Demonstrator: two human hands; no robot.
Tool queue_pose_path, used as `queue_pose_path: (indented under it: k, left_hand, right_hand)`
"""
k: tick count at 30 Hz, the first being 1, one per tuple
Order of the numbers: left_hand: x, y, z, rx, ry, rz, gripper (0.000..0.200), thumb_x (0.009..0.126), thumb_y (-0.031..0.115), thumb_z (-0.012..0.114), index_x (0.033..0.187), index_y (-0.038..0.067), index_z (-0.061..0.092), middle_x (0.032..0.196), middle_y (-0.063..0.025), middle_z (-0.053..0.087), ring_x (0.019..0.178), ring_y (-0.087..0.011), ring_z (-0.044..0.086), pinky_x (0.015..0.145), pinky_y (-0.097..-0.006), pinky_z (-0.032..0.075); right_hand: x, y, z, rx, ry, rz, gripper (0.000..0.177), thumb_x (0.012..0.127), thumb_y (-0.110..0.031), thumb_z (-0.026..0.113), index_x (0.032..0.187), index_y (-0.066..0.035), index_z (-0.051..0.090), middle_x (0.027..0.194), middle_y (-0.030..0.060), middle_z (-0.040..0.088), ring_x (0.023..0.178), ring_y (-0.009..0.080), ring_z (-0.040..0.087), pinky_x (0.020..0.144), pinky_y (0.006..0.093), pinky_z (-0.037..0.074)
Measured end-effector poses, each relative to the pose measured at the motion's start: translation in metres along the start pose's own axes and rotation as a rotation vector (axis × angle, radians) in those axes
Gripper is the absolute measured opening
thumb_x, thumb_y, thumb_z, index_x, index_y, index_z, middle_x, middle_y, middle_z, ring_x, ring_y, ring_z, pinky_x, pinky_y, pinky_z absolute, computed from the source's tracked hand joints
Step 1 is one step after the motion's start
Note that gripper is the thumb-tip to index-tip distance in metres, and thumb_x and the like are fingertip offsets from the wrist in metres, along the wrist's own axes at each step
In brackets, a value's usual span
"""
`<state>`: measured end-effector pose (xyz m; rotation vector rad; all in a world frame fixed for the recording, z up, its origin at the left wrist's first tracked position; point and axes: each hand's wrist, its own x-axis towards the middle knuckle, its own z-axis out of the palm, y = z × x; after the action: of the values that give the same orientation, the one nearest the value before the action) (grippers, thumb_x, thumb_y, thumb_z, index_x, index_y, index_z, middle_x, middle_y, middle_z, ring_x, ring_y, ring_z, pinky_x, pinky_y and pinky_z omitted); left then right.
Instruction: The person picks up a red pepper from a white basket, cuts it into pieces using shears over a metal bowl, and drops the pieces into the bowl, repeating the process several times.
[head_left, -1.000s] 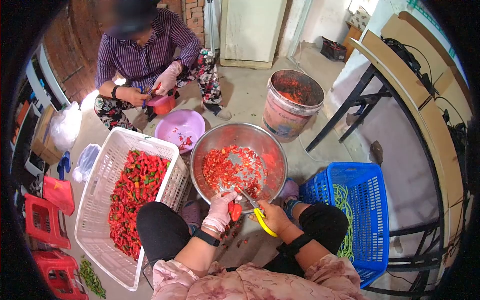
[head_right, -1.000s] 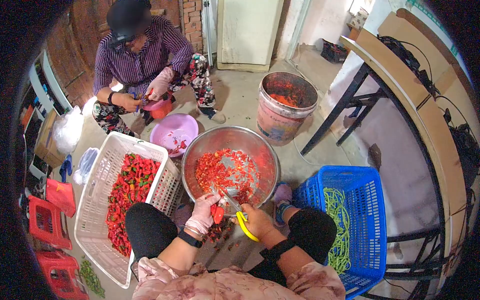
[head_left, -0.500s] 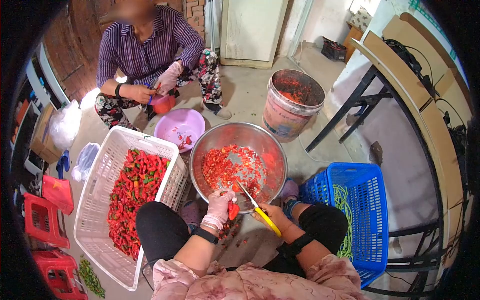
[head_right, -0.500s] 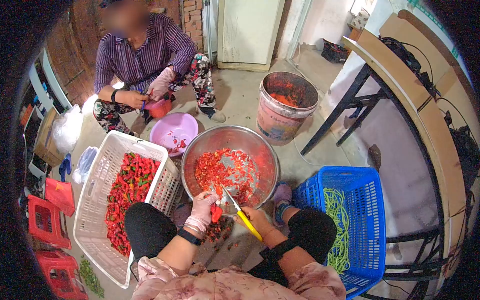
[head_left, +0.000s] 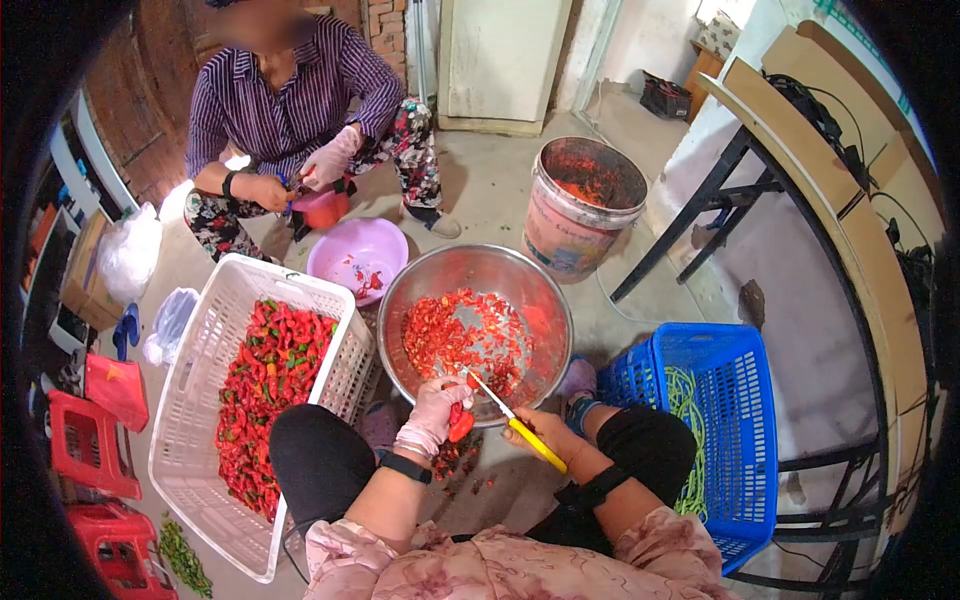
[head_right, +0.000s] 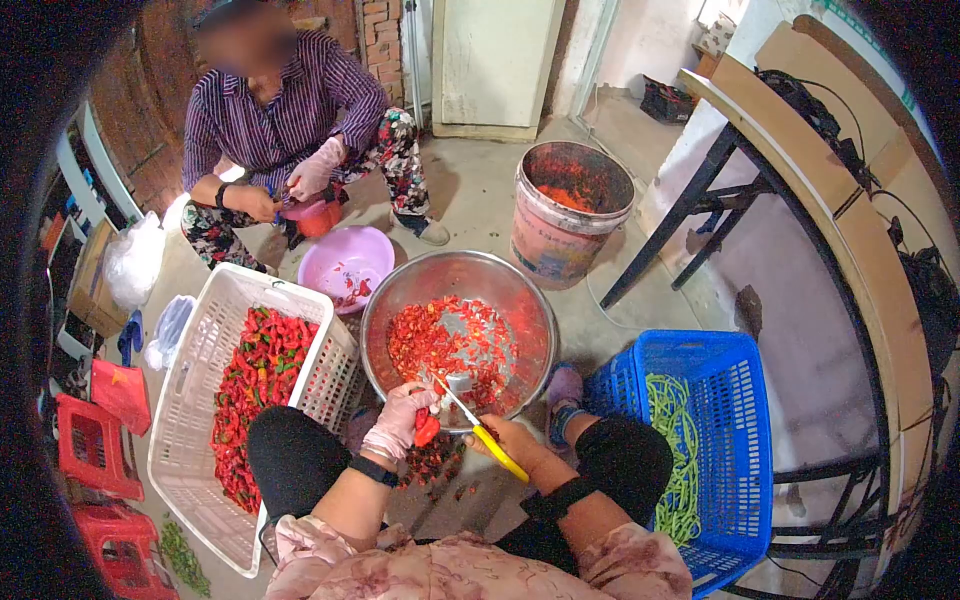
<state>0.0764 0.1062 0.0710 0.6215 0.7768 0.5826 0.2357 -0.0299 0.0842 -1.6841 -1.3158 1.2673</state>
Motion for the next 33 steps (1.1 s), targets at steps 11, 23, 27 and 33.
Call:
queue_pose_path:
  k: [11, 23, 27, 33]
  left_hand:
    - [0.003, -0.001, 0.002, -0.058, 0.093, 0.034, 0.003, 0.076, 0.000, 0.057, 0.079, -0.001, 0.058, 0.064, -0.0053, 0.057, 0.055, -0.0128, 0.053, 0.052, -0.0233, 0.043]
    - [-0.009, -0.003, 0.019, 0.169, 0.082, 0.241, 0.002, 0.077, 0.001, 0.058, 0.079, 0.002, 0.059, 0.068, -0.0013, 0.057, 0.057, -0.0082, 0.050, 0.051, -0.0214, 0.041]
    - [-0.009, -0.004, 0.021, 0.155, 0.124, 0.231, 0.002, 0.076, 0.001, 0.057, 0.077, 0.002, 0.059, 0.067, -0.0013, 0.056, 0.056, -0.0078, 0.049, 0.051, -0.0212, 0.040]
    - [-0.006, -0.002, 0.018, 0.259, 0.267, 0.254, 0.003, 0.077, 0.004, 0.057, 0.075, 0.002, 0.059, 0.064, -0.0007, 0.055, 0.052, -0.0072, 0.048, 0.047, -0.0206, 0.038]
  right_hand:
    - [0.000, 0.002, -0.002, -0.094, 0.119, -0.037, 0.039, 0.080, -0.026, 0.061, 0.107, -0.001, 0.048, 0.083, 0.0072, 0.054, 0.073, 0.0129, 0.051, 0.067, 0.0276, 0.043]
    - [-0.010, -0.043, 0.001, -0.298, 0.188, -0.042, 0.047, 0.074, -0.040, 0.063, 0.102, -0.004, 0.049, 0.087, 0.0211, 0.058, 0.082, 0.0361, 0.057, 0.068, 0.0407, 0.044]
    - [-0.009, -0.037, 0.001, -0.334, 0.172, 0.013, 0.046, 0.074, -0.041, 0.063, 0.100, -0.006, 0.050, 0.082, 0.0187, 0.059, 0.079, 0.0339, 0.058, 0.065, 0.0400, 0.045]
    - [-0.002, -0.023, 0.000, -0.295, 0.169, -0.017, 0.050, 0.075, -0.036, 0.064, 0.107, -0.001, 0.048, 0.080, 0.0200, 0.059, 0.078, 0.0325, 0.060, 0.068, 0.0364, 0.046]
